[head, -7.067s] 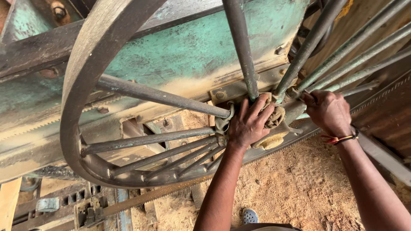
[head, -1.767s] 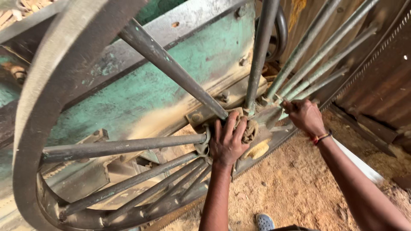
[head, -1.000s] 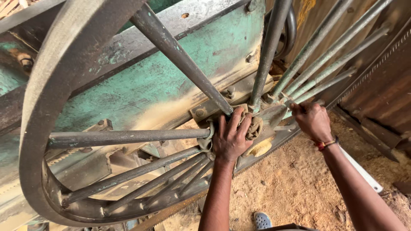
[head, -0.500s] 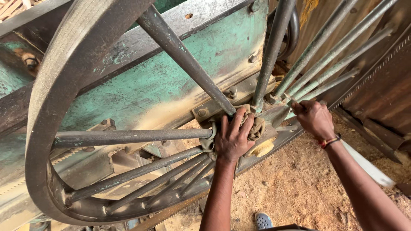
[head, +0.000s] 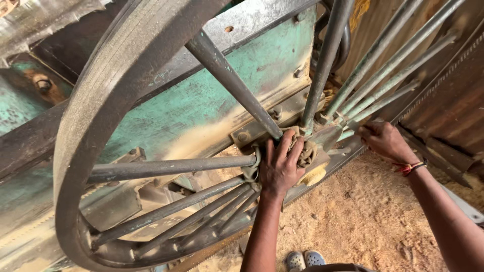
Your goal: The person cleans a large metal wheel and its spokes using a cloth and a metal scraper. They wipe the surfaces and scrape off debris, working methodically around the wheel's structure.
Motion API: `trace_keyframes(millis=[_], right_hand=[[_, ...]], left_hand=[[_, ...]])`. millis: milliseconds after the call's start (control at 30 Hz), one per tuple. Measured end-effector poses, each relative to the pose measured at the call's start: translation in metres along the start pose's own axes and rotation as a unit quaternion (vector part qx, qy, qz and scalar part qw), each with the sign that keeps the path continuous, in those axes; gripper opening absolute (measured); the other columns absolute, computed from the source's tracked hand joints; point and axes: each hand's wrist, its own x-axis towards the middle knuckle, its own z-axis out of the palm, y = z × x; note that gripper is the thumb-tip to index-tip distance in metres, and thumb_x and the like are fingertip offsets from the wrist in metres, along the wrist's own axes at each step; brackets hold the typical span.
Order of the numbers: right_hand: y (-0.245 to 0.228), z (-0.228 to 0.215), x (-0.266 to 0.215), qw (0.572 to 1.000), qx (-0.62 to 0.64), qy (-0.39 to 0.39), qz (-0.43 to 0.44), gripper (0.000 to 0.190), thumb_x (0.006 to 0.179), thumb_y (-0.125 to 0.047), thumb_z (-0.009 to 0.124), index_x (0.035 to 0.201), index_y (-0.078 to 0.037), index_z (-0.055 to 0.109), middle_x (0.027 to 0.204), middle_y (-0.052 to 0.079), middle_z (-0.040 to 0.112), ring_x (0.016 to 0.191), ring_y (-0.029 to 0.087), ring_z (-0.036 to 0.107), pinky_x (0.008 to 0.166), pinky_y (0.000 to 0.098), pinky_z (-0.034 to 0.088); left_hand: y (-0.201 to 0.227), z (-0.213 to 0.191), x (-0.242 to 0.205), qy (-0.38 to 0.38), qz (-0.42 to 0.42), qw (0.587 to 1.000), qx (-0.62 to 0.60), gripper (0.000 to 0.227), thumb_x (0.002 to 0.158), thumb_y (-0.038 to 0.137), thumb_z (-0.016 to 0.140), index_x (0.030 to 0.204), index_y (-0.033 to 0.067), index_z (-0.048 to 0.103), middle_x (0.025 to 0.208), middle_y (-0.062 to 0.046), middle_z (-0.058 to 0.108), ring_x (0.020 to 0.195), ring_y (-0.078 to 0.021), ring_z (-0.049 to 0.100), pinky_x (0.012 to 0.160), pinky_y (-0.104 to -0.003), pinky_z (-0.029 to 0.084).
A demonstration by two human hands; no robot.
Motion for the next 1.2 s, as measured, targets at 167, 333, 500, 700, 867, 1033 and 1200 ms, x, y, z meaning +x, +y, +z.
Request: trace_keyframes(millis=[167, 333, 500, 700, 867, 1033, 1200], right_hand=[[0.014, -0.010, 0.034, 0.979, -0.192, -0.001, -0.064, 0.042, 0.107, -0.046, 0.053, 0.102, -0.015, 0.080, 0.071, 0.003, 0.076, 0.055, 0.013, 0.067, 0.050, 0.0324, 0.053], [0.001, -0.015, 0.043, 0.970, -0.227, -0.046, -0.069, 0.039, 0.102, -0.050, 0.051, 0.116, -0.026, 0.077, 0.071, 0.001, 0.076, 0.047, 0.011, 0.066, 0.043, 0.0308, 0.055], [-0.020, -0.029, 0.049, 0.966, -0.235, -0.092, -0.063, 0.038, 0.105, -0.048, 0.047, 0.114, -0.028, 0.079, 0.067, 0.001, 0.076, 0.041, 0.008, 0.056, 0.040, 0.0261, 0.050], [-0.011, -0.021, 0.068, 0.956, -0.232, -0.075, -0.162, 0.036, 0.110, -0.042, 0.045, 0.113, -0.029, 0.079, 0.063, 0.000, 0.074, 0.037, 0.009, 0.032, 0.034, 0.0257, 0.029], [0.006, -0.023, 0.070, 0.957, -0.205, -0.075, -0.188, 0.032, 0.109, -0.037, 0.048, 0.114, -0.027, 0.079, 0.063, 0.000, 0.074, 0.035, 0.009, 0.033, 0.033, 0.0235, 0.027], [0.006, -0.021, 0.076, 0.958, -0.181, -0.101, -0.196, 0.031, 0.106, -0.036, 0.051, 0.109, -0.026, 0.080, 0.062, 0.000, 0.073, 0.034, 0.010, 0.034, 0.032, 0.0247, 0.026], [0.001, -0.016, 0.085, 0.970, -0.118, -0.133, -0.167, 0.034, 0.109, -0.034, 0.051, 0.102, -0.024, 0.082, 0.060, -0.003, 0.075, 0.036, 0.010, 0.033, 0.035, 0.0253, 0.025]], left_hand=[[-0.002, 0.014, -0.007, -0.005, -0.010, 1.000, -0.026, 0.090, 0.054, 0.030, 0.101, 0.135, 0.0129, 0.065, 0.154, -0.010, 0.045, 0.119, -0.0362, 0.060, 0.097, -0.058, 0.055], [0.000, 0.005, -0.005, -0.030, -0.035, 0.999, -0.026, 0.091, 0.052, 0.025, 0.099, 0.136, 0.0125, 0.067, 0.156, -0.011, 0.045, 0.125, -0.0399, 0.054, 0.102, -0.056, 0.054], [0.034, -0.010, 0.005, 0.079, -0.082, 0.993, -0.029, 0.062, 0.070, 0.030, 0.092, 0.123, 0.0091, 0.068, 0.155, -0.013, 0.042, 0.139, -0.0348, 0.049, 0.118, -0.070, 0.035], [0.100, 0.006, 0.035, 0.192, -0.167, 0.962, 0.103, 0.032, 0.082, 0.040, 0.082, 0.096, 0.0158, 0.067, 0.140, -0.007, 0.050, 0.129, -0.0245, 0.045, 0.112, -0.071, 0.026], [0.117, 0.014, 0.077, 0.185, -0.230, 0.955, 0.017, 0.025, 0.094, 0.023, 0.068, 0.111, 0.0074, 0.058, 0.149, -0.027, 0.044, 0.140, -0.0350, 0.046, 0.113, -0.055, 0.048], [0.113, 0.031, 0.076, 0.064, -0.433, 0.894, -0.098, 0.039, 0.092, 0.025, 0.072, 0.126, 0.0105, 0.056, 0.112, -0.015, 0.060, 0.099, -0.0294, 0.065, 0.079, -0.046, 0.059], [0.081, 0.056, 0.067, 0.134, -0.327, 0.935, -0.037, 0.038, 0.084, 0.015, 0.073, 0.117, 0.0102, 0.055, 0.107, -0.013, 0.060, 0.099, -0.0287, 0.067, 0.082, -0.045, 0.061]])
